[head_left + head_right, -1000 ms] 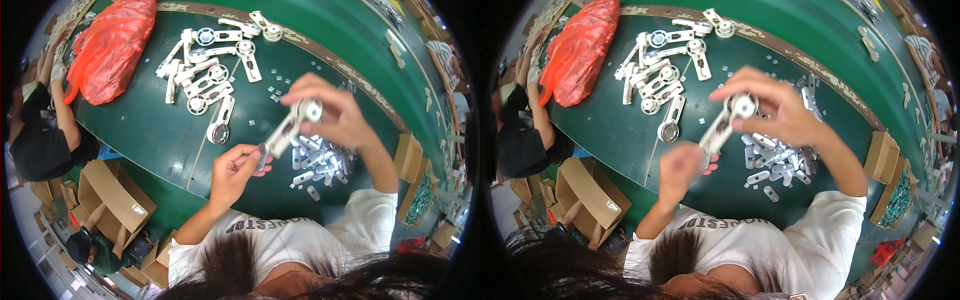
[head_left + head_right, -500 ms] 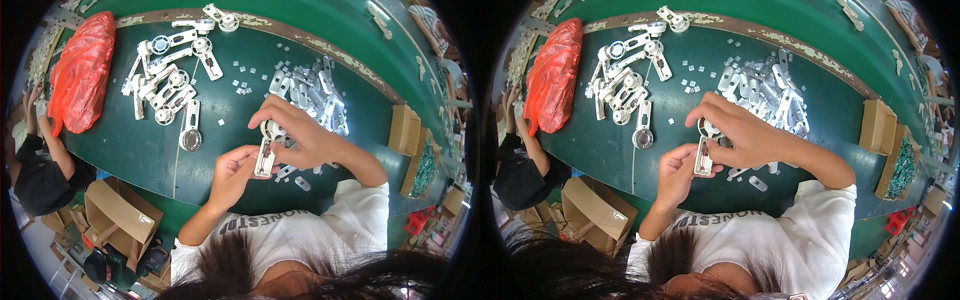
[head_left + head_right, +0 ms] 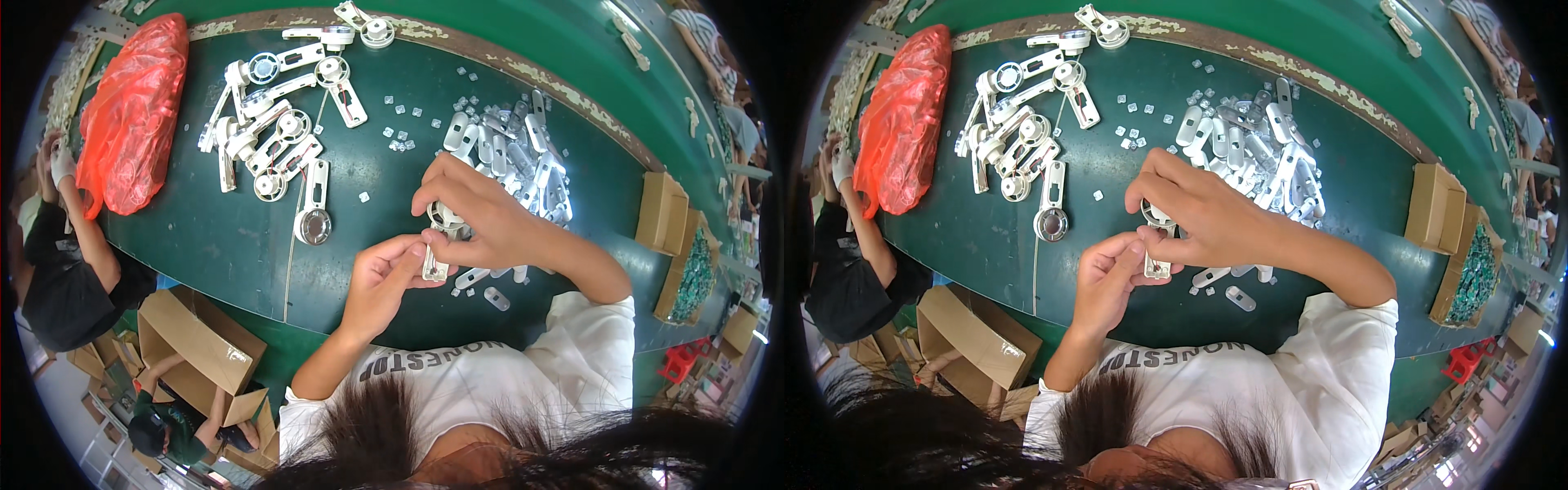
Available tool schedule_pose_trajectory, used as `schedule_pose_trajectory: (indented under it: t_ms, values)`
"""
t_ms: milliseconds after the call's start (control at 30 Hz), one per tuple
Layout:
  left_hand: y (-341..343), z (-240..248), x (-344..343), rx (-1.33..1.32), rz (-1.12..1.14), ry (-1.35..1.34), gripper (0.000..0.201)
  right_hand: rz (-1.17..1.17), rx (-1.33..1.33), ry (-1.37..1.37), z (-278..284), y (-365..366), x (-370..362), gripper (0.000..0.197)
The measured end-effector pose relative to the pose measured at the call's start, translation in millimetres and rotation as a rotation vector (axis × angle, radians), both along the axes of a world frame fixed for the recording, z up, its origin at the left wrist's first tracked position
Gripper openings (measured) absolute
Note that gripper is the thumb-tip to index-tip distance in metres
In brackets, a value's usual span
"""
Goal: The person assembles components by hand on a conveyor table, inserting small square nuts into metal plates and attaching the parts to plastic arm assemblies.
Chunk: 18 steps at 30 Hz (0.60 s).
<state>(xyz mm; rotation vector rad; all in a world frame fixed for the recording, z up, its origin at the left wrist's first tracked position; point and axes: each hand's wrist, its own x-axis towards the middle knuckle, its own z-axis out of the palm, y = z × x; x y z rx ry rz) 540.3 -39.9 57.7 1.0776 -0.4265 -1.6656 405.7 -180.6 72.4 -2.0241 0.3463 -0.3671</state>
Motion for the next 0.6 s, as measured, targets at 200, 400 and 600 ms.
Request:
schedule_pose_trajectory:
  t_ms: [200, 400, 600]
  values:
    - [2, -4, -1, -0.042, 0.028, -0.011, 0.026, -0.004, -0.052, -0.037, -8, 3, -1, 0.032]
    - [3, 1, -5, -0.128, -0.022, -0.051, 0.027, 0.018, 0.039, -0.156, -10, 5, 2, 0.024]
    - [-3, 11, -8, -0.104, -0.085, 0.107, 0.029, -0.16, 0.058, -0.255, -12, 13, 3, 0.014]
